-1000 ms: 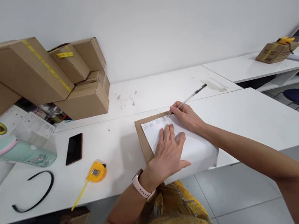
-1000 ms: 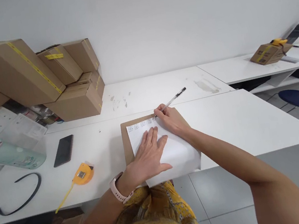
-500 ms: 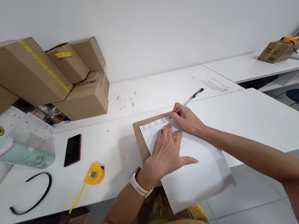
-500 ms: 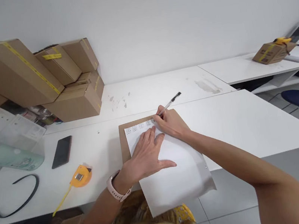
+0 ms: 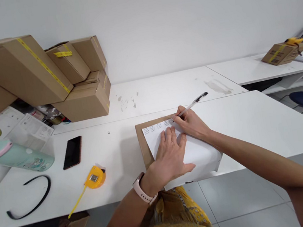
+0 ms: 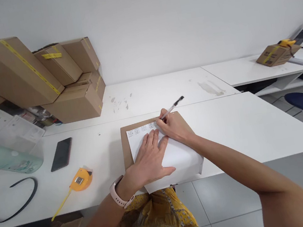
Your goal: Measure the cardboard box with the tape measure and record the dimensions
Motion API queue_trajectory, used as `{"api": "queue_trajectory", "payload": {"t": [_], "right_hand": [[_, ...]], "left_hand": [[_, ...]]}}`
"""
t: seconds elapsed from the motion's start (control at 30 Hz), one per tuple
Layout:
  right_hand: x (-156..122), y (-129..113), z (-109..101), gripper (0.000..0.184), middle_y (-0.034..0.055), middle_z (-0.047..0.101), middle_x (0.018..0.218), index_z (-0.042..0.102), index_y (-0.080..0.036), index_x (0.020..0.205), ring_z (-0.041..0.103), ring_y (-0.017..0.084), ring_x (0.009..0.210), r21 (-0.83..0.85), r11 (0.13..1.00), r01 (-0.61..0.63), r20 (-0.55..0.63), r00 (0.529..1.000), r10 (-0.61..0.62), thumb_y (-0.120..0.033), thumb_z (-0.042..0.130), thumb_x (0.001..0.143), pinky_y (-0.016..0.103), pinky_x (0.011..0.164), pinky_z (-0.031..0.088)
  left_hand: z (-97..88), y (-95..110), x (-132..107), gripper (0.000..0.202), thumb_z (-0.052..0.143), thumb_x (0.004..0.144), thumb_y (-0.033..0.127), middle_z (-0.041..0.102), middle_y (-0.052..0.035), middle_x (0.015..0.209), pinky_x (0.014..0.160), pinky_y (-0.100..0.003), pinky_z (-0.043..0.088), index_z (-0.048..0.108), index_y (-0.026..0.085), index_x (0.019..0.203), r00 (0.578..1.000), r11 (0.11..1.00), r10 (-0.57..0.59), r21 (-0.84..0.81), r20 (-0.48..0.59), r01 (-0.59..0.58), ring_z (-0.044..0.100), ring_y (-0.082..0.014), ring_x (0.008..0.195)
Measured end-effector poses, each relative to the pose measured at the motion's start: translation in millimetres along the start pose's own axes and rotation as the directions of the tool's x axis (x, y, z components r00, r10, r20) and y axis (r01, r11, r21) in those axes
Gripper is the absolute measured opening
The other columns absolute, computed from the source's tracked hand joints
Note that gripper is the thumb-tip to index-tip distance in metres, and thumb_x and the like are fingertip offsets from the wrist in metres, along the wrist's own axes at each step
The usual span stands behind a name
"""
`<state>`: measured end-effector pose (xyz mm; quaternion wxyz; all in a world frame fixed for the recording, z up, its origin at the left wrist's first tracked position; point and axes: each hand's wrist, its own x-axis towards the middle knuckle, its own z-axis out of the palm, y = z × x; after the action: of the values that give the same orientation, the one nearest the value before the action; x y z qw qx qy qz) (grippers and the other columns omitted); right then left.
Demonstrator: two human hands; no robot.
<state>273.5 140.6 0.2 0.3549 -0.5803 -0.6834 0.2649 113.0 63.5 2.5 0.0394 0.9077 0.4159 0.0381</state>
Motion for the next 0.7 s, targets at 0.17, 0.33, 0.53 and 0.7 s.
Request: {"api": "queue_trajectory", "payload": {"t": [0.17,0.33,0.53,0.7], "right_hand": [[0,-2,0,0.017,-0.0045,0.045,0.056,0.047,-0.025,0.077,0.04,0.014,0.054,0.002,1.0,0.013,-0.008,1.0,-0.013,-0.036,0.055,0.087,0.029,0.052,0.031],[0,-2,-1,0.016,-0.0037,0.046,0.056,0.048,-0.025,0.077,0.041,0.015,0.055,0.003,1.0,-0.003,-0.022,1.0,0.003,-0.035,0.056,0.086,0.029,0.053,0.031],[-1,-6,-1,0.017,-0.0041,0.044,0.057,0.046,-0.025,0.076,0.041,0.015,0.056,0.031,1.0,-0.004,-0.013,1.0,0.004,-0.034,0.057,0.085,0.029,0.053,0.03],[-2,-14,-2,0.017,-0.0055,0.041,0.057,0.043,-0.024,0.074,0.037,0.013,0.055,0.066,0.998,-0.013,0.022,1.0,0.011,-0.03,0.054,0.086,0.029,0.053,0.03]], "left_hand": [[-0.6,0,0,0.098,0.071,0.078,0.066,0.031,-0.034,0.159,0.121,-0.059,0.02,0.037,0.004,0.147,1.0,1.0,0.004,0.014,0.009,-0.005,0.023,-0.0479,0.151],[-0.2,0,1,0.098,0.071,0.078,0.067,0.032,-0.0344,0.159,0.121,-0.059,0.02,0.038,0.004,0.146,1.0,1.0,0.012,0.021,-0.009,-0.012,0.024,-0.0481,0.151],[0.0,0,1,0.097,0.072,0.076,0.065,0.033,-0.0322,0.159,0.121,-0.059,0.02,0.039,0.006,0.145,1.0,1.0,0.004,0.013,-0.015,-0.004,0.025,-0.047,0.151],[-1.0,0,1,0.098,0.072,0.077,0.065,0.031,-0.0358,0.158,0.123,-0.058,0.018,0.039,0.002,0.145,1.0,1.0,0.013,0.011,-0.004,-0.013,0.024,-0.048,0.151]]}}
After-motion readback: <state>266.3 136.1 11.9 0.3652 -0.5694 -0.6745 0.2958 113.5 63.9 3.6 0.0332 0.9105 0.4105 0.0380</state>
